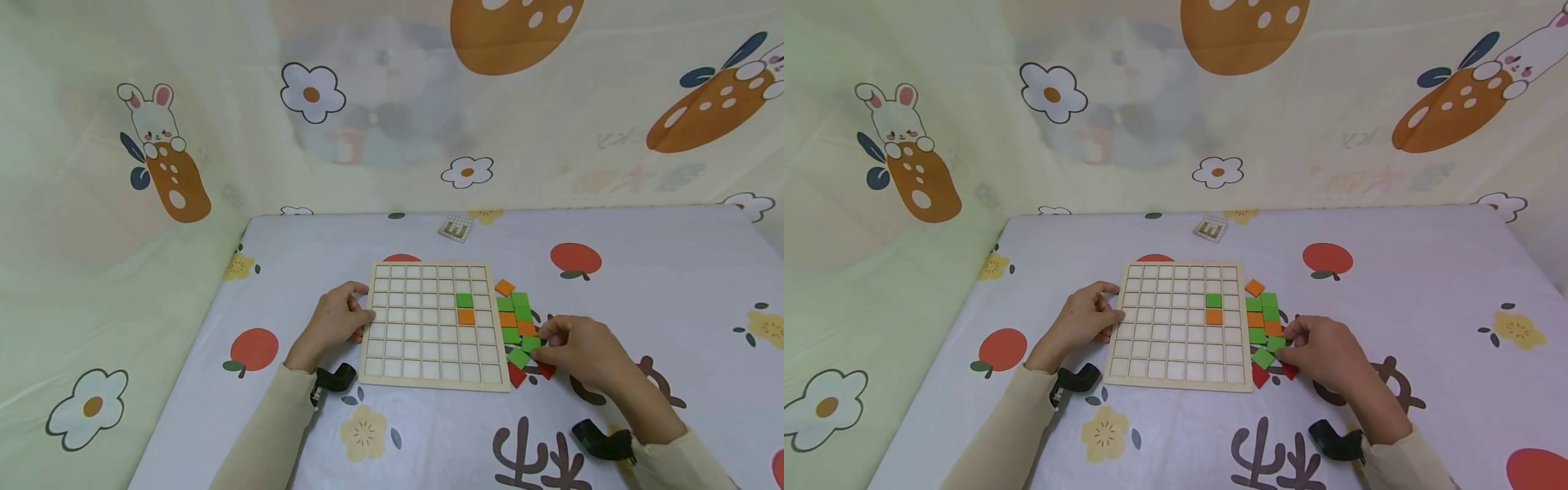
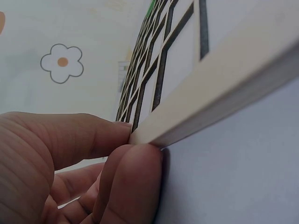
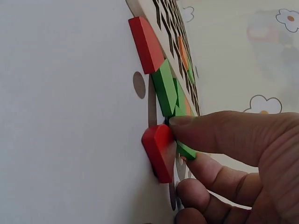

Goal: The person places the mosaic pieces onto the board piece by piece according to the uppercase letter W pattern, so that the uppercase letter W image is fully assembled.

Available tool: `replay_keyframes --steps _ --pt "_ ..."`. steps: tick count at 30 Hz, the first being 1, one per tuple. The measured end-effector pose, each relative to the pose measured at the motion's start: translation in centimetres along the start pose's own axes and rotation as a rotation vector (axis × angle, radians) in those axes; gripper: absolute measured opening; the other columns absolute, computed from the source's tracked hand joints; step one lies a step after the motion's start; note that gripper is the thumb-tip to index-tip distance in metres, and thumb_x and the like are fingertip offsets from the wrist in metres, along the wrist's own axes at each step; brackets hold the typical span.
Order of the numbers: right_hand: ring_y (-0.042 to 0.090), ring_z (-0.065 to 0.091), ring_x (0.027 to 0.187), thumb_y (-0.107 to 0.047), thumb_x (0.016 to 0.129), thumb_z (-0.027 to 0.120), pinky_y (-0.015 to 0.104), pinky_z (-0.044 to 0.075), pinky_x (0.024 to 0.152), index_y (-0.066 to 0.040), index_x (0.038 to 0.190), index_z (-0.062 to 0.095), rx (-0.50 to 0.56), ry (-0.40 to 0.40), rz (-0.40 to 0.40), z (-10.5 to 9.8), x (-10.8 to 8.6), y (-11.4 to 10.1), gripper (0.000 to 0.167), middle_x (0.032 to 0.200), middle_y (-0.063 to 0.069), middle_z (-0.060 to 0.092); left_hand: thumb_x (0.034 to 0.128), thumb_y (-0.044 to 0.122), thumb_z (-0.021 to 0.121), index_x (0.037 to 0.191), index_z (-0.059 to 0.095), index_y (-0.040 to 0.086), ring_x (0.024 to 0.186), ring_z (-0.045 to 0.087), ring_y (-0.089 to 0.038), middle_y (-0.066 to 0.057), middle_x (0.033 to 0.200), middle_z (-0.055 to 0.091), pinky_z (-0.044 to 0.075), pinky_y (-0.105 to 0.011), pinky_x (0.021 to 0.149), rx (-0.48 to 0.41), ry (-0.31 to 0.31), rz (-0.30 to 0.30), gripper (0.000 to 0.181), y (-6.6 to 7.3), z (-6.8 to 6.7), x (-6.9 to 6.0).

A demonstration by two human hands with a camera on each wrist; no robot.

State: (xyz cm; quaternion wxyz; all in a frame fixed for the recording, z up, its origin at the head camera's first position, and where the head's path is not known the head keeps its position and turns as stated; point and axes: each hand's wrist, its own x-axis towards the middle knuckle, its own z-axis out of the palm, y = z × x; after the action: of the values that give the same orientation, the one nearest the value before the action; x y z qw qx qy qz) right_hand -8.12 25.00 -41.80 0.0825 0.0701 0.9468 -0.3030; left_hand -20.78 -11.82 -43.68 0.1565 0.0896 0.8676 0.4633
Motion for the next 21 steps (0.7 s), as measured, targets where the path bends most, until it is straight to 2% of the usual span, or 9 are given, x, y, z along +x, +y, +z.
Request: replay_keyframes --steps 8,16,21 --pt "0.020 0.054 0.074 -0.023 0.082 0.078 0.030 0.046 0.057 -0.009 0.092 0.068 0.048 0.017 -0.009 0.07 0.29 -0.10 0.020 0.077 0.002 0.061 0.0876 0.011 0.073 0.130 0.057 0.008 0.053 0.062 -0.020 -0.010 0.079 0.058 0.056 -0.030 0.049 -0.001 0.007 -0.002 0.046 -0.09 -0.03 0.05" --pt "0.020 0.054 0.066 -0.027 0.084 0.078 0.028 0.045 0.049 -0.007 0.090 0.068 0.117 0.011 0.027 0.21 0.65 -0.66 0.023 0.070 0.001 0.063 0.0874 0.010 0.073 0.130 0.057 0.007 0.053 0.063 -0.019 -0.010 0.079 0.058 0.056 -0.031 0.049 -0.012 0.002 -0.003 0.046 0.02 -0.03 0.04" --pt "0.020 0.056 0.064 -0.023 0.086 0.076 0.027 0.046 0.049 -0.007 0.091 0.068 0.154 0.025 0.017 0.44 0.94 -0.89 0.019 0.071 0.002 0.065 0.0873 0.010 0.073 0.130 0.057 0.007 0.053 0.063 -0.019 -0.010 0.079 0.058 0.056 -0.030 0.049 -0.004 0.001 -0.003 0.046 0.02 0.01 0.06"
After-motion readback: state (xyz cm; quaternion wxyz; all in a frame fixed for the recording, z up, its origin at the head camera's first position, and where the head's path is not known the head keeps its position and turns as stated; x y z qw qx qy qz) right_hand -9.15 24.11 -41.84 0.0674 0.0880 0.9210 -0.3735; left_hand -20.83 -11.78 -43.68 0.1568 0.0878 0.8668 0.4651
